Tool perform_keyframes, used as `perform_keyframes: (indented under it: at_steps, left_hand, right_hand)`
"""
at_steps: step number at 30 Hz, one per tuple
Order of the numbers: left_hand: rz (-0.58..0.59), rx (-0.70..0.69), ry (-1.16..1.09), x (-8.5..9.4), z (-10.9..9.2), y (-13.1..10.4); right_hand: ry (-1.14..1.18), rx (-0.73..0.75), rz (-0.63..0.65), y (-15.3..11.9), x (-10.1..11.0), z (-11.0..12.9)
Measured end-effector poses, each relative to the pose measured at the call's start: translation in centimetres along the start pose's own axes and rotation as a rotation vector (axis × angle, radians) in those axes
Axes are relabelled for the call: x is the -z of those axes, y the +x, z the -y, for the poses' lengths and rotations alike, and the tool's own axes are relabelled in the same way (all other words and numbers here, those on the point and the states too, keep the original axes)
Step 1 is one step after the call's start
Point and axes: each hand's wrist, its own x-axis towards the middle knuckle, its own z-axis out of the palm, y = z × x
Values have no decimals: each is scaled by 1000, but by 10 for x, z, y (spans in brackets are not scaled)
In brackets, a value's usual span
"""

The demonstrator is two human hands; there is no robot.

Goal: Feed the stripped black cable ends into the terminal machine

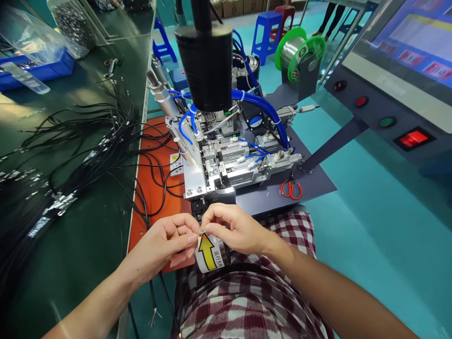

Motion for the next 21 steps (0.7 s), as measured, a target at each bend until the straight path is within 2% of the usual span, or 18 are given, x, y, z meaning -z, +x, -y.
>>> perform_keyframes:
  at_steps: [3,6,14,17,21]
  left_hand:
    - [9,-83,-44,0,0,0]
    - [33,-129,-87,0,1,-1]
    - [107,-197,-105,4,5,0]
    - [108,-193,-99,4,5,1]
    - [89,-192,-109,2,3,1]
  right_hand:
    - [262,-142,-85,-3,-13,-4]
    - [386,-204,-116,-6,-22,-2]
    - [464,-176,-146,-7,-28,3]
    - [455,-192,-156,-10,-27,0]
    - [422,-227,-232,-14,-24,0]
